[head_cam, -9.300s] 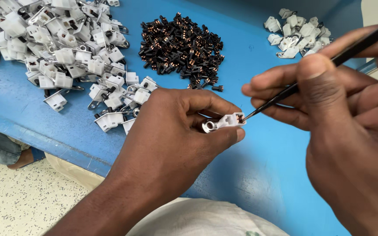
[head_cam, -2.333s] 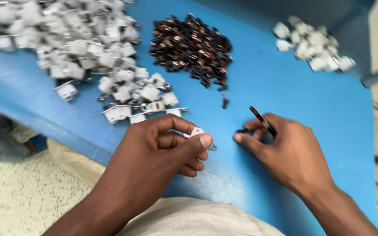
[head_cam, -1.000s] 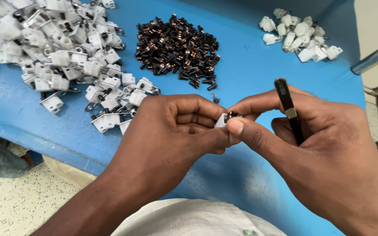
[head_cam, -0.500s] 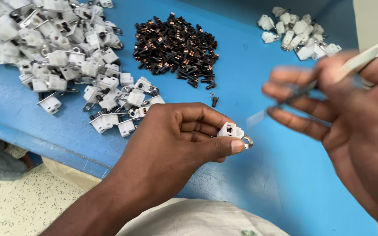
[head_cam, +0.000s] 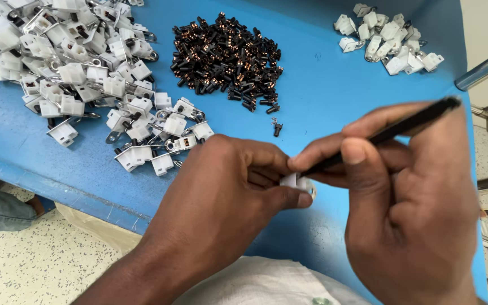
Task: The person sits at a blue workbench assembling small white plastic switch housings. They pick up a housing, use tweezers to insert a black coil contact into it, press the part into place by hand, and set the finished assembly aside, repeating the cycle one component at a time.
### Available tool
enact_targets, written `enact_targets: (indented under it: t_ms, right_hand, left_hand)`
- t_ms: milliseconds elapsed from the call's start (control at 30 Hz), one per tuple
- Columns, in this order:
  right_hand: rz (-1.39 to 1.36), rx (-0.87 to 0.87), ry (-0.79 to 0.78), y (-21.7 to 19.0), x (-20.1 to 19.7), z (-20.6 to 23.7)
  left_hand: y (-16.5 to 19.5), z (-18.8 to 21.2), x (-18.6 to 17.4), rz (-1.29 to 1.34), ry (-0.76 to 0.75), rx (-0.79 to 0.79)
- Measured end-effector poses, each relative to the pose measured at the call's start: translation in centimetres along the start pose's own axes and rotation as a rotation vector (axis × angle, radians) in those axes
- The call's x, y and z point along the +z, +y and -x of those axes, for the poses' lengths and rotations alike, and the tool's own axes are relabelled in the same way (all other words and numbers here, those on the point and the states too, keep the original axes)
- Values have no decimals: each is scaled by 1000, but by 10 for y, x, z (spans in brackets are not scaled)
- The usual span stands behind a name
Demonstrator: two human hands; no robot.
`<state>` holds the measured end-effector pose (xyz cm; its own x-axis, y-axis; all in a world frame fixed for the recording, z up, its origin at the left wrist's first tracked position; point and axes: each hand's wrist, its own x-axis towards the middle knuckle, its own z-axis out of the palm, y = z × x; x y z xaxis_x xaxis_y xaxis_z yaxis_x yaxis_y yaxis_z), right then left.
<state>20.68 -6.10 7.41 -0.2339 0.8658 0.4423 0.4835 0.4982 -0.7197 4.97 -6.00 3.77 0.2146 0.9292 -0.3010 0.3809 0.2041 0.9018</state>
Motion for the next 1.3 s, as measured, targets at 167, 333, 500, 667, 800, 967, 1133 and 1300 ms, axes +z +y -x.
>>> enact_targets:
  t_ms: [167,333,500,667,800,967,1133,1300]
  right_hand:
    - [-372,377,117,64,-27,-6]
    - [580,576,-101,183,-48,-74]
    - [835,-3,-92,242,-30,-153]
    - [888,109,-73,252,-26,-160]
    - [742,149,-100,239,-36,-112]
    - [732,184,-81,220,-40,-116]
    - [721,179,-259,209,-21,-151]
    - [283,414,-273,128,-22,-82]
  left_hand:
    - [4,-9,-7,107,10,-96]
    - [-3,-30,-55,-404,309,-306]
    - [-13,-33,-81,-816,397,-292]
    - [-7,-34,-60,-324,408,-173]
    - [3,-36,-24,106,169,-118]
    - [7,-25,2,153,-111,22]
    - [1,-21,-3,224,-68,30]
    - [-12,-18,-2,415,170,120]
